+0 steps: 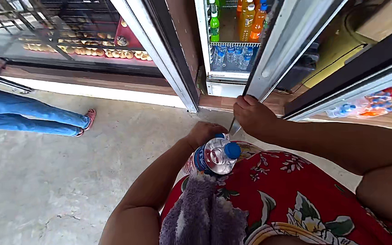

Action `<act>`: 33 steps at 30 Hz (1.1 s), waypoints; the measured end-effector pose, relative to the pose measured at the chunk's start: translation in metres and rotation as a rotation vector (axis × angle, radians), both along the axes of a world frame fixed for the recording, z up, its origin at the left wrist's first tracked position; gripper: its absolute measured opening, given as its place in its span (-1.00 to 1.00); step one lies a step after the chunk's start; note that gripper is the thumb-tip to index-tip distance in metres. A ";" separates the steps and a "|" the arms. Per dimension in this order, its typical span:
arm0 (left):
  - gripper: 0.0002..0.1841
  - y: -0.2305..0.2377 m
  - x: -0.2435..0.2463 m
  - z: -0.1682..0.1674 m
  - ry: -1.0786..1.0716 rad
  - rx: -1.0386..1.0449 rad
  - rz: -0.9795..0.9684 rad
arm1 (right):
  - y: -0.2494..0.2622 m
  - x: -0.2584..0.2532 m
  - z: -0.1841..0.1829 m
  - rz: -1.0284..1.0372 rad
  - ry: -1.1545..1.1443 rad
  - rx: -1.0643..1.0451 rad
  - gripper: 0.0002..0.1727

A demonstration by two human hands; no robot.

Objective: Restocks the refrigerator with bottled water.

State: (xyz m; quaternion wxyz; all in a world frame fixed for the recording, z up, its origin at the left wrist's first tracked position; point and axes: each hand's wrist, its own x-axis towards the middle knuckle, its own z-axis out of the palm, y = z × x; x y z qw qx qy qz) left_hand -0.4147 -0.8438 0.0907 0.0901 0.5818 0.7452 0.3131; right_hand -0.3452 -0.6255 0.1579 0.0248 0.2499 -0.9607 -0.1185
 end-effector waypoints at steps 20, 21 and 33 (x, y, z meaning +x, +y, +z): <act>-0.81 0.065 0.038 0.038 0.156 -0.023 -0.255 | 0.111 0.201 0.009 -0.521 0.030 -0.276 -0.86; -0.81 0.067 0.037 0.038 0.165 -0.015 -0.259 | 0.115 0.204 0.009 -0.551 0.055 -0.298 -0.88; -0.79 0.088 0.015 0.036 0.081 -0.062 -0.272 | 0.161 0.227 0.011 -1.087 -0.009 -0.463 -0.63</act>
